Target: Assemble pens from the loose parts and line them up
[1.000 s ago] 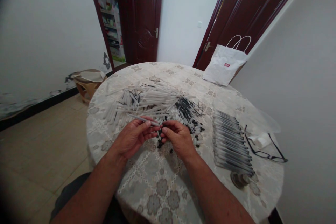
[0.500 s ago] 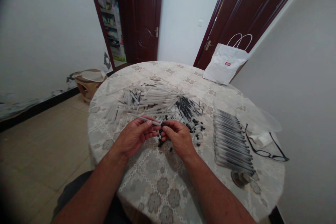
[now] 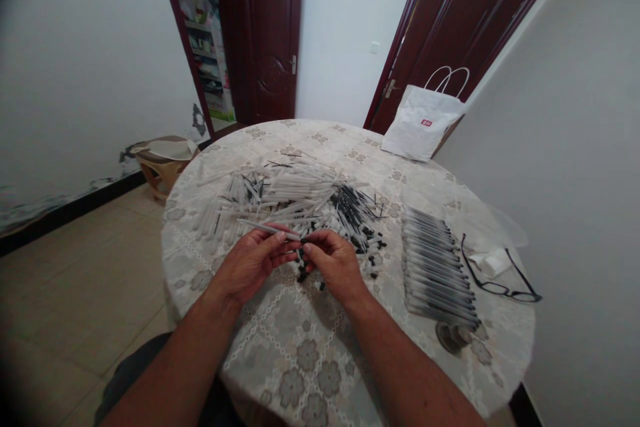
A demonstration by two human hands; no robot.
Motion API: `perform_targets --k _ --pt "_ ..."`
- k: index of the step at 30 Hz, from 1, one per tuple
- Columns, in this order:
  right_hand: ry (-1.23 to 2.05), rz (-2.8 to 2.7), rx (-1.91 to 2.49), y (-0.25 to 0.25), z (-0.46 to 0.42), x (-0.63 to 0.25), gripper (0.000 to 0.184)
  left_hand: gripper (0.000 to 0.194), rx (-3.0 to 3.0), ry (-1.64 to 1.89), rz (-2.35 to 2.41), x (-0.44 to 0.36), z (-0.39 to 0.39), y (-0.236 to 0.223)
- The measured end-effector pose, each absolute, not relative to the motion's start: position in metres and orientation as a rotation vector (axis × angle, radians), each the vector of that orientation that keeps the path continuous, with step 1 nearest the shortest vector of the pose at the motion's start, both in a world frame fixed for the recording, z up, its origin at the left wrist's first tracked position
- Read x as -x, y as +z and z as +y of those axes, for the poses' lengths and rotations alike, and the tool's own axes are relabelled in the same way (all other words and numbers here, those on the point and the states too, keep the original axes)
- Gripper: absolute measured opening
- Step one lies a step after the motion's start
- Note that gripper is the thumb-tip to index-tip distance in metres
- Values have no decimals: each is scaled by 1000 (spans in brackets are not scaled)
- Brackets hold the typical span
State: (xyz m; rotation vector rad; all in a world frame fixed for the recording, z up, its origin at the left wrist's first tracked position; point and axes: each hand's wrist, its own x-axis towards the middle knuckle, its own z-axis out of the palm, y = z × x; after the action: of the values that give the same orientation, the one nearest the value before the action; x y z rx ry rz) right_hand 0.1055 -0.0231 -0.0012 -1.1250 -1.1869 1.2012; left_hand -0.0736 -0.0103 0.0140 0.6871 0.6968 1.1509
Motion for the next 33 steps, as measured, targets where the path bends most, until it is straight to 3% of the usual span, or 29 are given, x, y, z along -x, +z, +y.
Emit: perform_targets --k 15,27,33 --pt "1081 -1331 1155 -1 -25 -107 21 28 -729 1166 735 72 -10 13" --pt "572 -1718 1265 12 -35 -106 12 29 -745 1151 753 70 -11 13" --pt "558 -1747 1274 16 -37 -106 13 27 -748 1149 748 70 -11 12"
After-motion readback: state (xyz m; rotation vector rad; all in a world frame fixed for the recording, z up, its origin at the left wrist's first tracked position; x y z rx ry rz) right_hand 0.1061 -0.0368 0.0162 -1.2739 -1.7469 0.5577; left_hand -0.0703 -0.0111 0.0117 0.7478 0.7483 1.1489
